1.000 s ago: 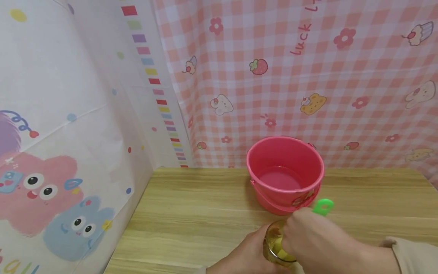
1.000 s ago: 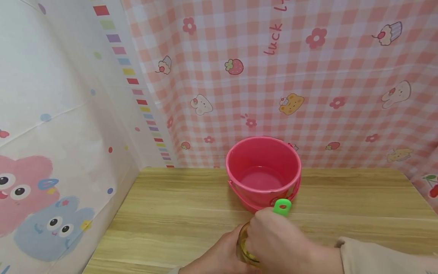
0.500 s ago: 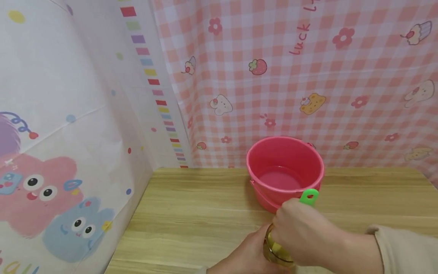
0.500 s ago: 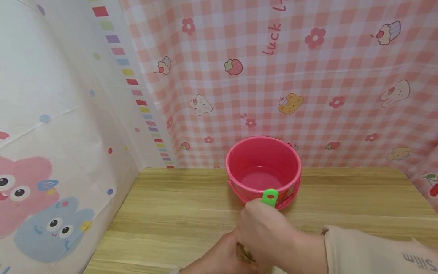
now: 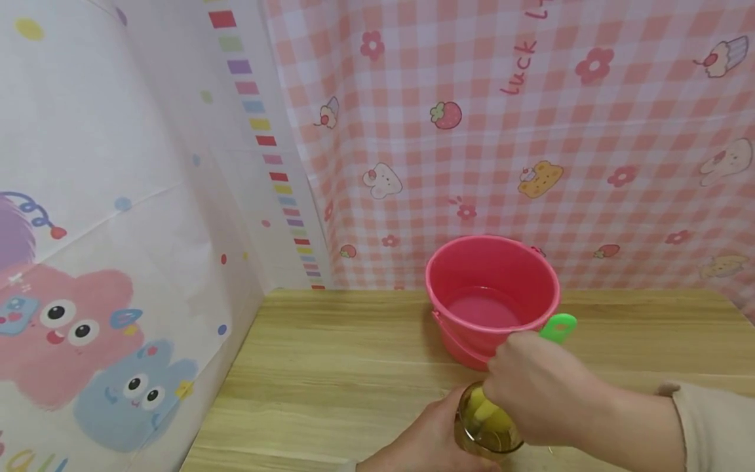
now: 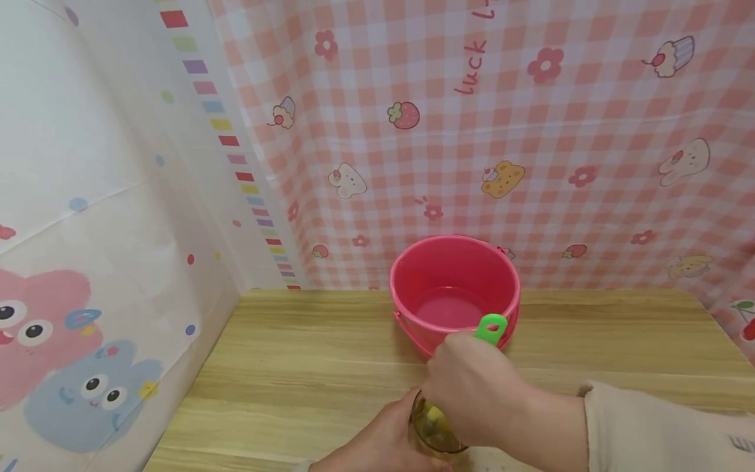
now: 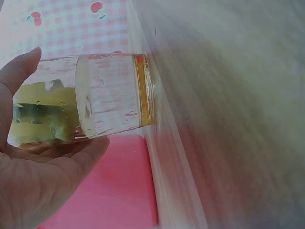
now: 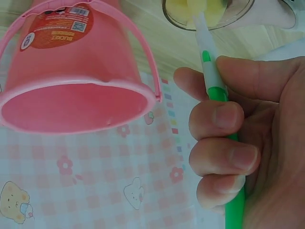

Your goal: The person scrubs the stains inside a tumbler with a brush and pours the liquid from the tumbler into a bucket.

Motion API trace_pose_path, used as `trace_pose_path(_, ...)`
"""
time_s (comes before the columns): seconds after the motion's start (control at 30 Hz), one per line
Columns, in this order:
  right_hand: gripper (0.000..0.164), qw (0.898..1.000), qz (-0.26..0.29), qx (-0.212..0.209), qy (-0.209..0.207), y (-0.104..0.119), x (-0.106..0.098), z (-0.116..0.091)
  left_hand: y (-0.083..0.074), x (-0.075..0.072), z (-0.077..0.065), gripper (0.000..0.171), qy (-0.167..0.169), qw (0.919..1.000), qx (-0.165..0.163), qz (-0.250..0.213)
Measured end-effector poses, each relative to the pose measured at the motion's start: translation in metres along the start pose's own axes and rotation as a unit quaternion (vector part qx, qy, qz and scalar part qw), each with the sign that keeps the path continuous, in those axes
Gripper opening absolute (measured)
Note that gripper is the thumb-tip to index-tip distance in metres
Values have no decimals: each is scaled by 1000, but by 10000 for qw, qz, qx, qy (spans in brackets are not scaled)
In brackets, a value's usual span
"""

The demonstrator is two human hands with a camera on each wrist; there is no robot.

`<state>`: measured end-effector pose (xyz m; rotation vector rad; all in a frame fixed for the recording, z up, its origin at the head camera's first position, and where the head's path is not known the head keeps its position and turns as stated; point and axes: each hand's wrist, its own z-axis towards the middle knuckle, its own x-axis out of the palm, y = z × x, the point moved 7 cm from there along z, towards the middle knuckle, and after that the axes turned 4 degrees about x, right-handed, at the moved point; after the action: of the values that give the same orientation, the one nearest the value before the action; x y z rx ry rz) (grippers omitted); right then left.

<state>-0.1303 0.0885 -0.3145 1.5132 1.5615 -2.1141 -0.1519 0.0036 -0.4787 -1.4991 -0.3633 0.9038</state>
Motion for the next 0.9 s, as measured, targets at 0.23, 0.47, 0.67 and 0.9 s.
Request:
trace_pose_path(0.23, 40, 9998, 194, -29, -103, -1, 0, -10, 1, 1, 1, 87, 96, 9993, -226, -283)
trace_pose_path(0.47, 37, 9995, 290, -134, -8, 3, -3, -14, 2, 1, 0, 87, 82, 9992, -215, -335)
trace_pose_path(0.67, 37, 9997, 204, -146, -21, 7, -11, -16, 1, 3, 0, 82, 123, 9981, -122, -598)
trace_pose_path(0.9, 38, 9986, 516, -62, -12, 7, -15, -15, 0, 1, 0, 80, 71, 9993, 0, -373)
